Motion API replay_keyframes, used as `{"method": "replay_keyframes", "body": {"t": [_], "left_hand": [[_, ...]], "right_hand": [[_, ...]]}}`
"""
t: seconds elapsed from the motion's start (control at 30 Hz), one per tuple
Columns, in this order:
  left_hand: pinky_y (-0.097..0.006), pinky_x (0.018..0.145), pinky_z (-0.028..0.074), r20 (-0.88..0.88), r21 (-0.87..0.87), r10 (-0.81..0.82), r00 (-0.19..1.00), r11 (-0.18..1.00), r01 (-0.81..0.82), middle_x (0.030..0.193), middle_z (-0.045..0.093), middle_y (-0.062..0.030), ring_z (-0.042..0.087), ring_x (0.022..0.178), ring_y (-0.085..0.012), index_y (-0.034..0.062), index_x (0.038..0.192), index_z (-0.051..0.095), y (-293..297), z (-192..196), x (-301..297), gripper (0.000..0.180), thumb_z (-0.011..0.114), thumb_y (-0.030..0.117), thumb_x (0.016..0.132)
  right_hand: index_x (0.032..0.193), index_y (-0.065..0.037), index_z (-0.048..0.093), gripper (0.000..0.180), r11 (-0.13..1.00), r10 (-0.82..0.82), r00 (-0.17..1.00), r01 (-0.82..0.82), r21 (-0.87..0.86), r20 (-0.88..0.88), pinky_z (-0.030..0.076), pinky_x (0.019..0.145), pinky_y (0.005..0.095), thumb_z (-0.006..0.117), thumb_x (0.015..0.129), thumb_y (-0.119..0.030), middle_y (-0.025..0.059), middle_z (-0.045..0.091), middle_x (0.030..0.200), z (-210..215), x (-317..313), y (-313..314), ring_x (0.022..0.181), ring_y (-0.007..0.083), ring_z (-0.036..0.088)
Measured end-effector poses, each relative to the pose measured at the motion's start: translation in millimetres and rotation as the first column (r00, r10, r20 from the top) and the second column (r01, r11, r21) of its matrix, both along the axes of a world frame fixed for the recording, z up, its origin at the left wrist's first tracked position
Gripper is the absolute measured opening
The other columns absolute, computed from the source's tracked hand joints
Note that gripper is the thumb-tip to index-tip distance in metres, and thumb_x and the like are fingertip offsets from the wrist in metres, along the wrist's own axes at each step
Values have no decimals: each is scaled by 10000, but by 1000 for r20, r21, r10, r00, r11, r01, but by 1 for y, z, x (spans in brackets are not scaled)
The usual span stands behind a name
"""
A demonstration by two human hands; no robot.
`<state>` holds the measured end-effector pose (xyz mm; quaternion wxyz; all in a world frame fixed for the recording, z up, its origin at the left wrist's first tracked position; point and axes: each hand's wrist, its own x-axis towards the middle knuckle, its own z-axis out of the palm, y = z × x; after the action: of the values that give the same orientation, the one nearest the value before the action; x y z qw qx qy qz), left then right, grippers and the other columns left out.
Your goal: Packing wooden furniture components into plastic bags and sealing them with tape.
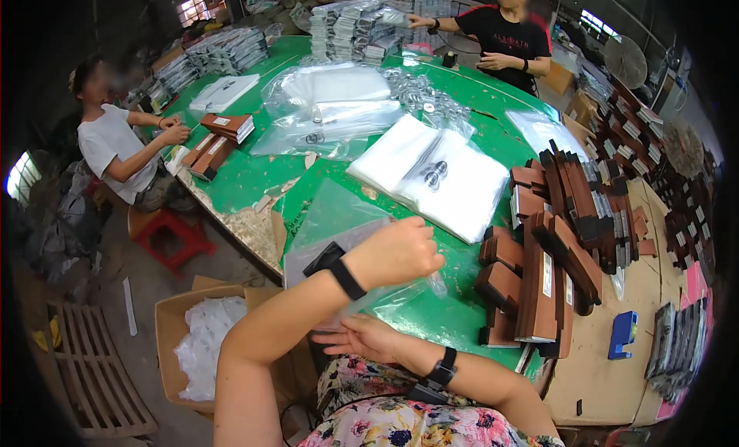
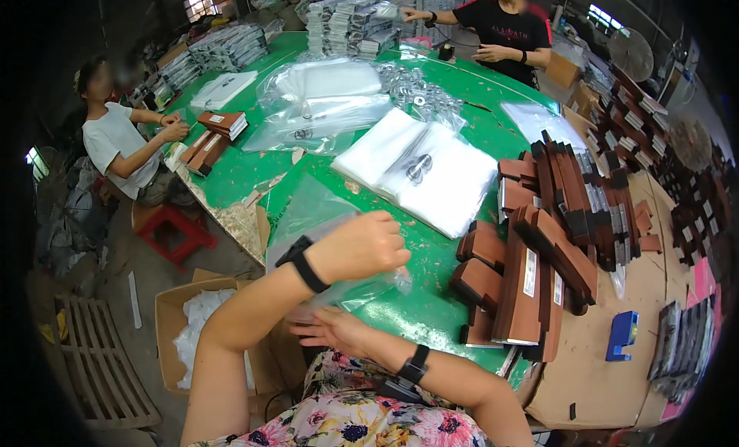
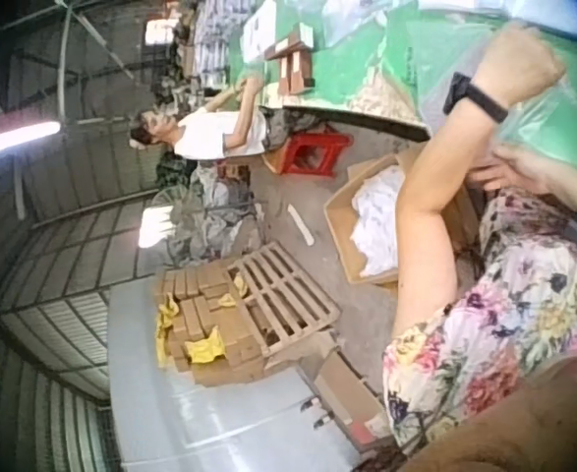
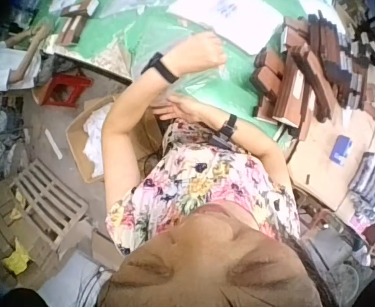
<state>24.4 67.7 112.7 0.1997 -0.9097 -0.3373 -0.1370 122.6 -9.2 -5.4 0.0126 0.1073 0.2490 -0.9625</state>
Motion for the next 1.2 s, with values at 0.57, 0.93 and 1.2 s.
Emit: {"method": "replay_keyframes", "body": {"t": [0.57, 0.93, 1.2], "left_hand": [[-287, 767, 514, 565, -819, 727, 391, 433, 377, 919, 670, -19, 642, 864, -133, 36, 1041, 654, -186, -38, -63, 142, 651, 123, 930], [-277, 644, 487, 73, -743, 499, -864, 605, 287, 783, 584, -31, 560, 689, -131, 67, 1003, 612, -408, -226, 16, 87, 556, 126, 973], [-310, 759, 506, -448, -802, 835, -319, -218, 556, 925, 706, -69, 636, 832, -177, 41, 1148, 692, -469, -368, 3, 393, 645, 365, 931]], "right_hand": [[1348, 2, 555, 408, 866, -334, 814, 65, 496, 476, 410, 1073, 370, 544, 1023, -245, 136, 583, 1365, 22, 290, -77, 1275, 247, 536], [1290, -104, 605, 363, 787, -461, 105, -410, 461, 881, 503, 925, 388, 537, 934, -114, 119, 629, 1242, -211, 429, -221, 1118, 278, 609], [1276, -99, 614, 349, 711, -451, 199, -510, 485, 870, 506, 919, 391, 543, 937, -137, 125, 637, 1225, -196, 351, -128, 1108, 282, 616]]}}
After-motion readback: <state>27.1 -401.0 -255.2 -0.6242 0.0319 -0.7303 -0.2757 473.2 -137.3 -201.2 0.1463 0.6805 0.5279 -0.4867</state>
